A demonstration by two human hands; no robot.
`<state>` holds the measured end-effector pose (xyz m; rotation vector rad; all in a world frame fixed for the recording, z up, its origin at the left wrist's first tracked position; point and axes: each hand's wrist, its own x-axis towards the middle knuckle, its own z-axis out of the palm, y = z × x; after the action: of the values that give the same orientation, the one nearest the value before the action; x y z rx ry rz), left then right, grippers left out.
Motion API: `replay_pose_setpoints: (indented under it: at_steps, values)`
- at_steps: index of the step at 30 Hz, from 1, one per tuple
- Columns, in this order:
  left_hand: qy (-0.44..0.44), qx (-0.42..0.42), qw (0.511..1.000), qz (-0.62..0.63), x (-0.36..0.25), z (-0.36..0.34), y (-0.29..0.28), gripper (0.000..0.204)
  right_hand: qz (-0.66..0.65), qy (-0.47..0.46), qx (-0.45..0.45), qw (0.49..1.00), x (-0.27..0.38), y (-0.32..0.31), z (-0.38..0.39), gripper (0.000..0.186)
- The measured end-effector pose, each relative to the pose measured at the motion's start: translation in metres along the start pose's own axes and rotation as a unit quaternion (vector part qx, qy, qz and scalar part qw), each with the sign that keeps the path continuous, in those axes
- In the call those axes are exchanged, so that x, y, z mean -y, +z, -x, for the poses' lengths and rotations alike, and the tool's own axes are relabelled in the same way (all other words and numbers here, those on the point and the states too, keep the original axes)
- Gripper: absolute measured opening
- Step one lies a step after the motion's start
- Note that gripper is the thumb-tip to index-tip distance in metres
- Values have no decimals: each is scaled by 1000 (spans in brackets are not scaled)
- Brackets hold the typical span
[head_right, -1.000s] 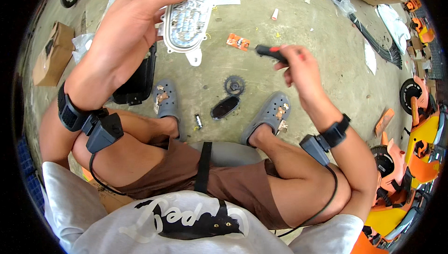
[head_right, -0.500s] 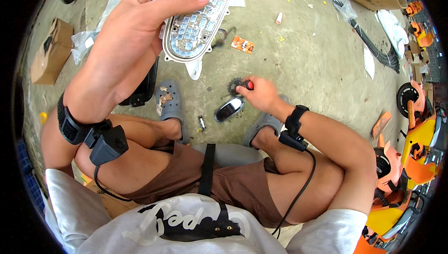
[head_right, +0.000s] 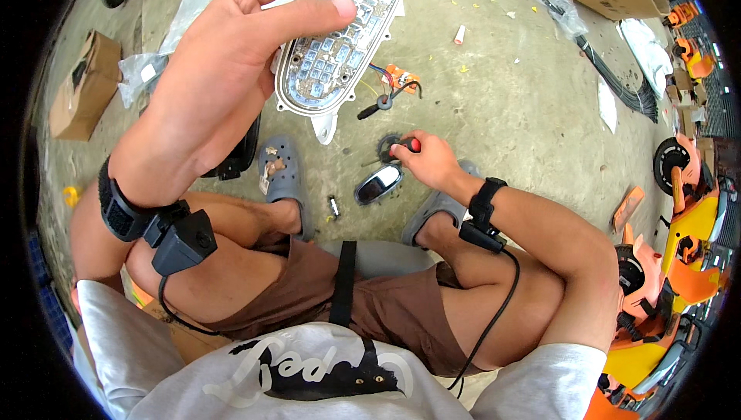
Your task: The person disassembles an electronic component of a scooter by removing screws with a screwdriver and prying apart the plastic housing by hand.
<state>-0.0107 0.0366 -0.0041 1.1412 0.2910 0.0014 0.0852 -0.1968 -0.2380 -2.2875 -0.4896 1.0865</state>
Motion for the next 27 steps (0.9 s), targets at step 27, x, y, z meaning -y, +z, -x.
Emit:
replay_pose_setpoints:
  at_steps: [27]
  values:
    - [10,-67,996,-56,7,-17,-14,69,-471,-290,-200,809,73,-143,100,33]
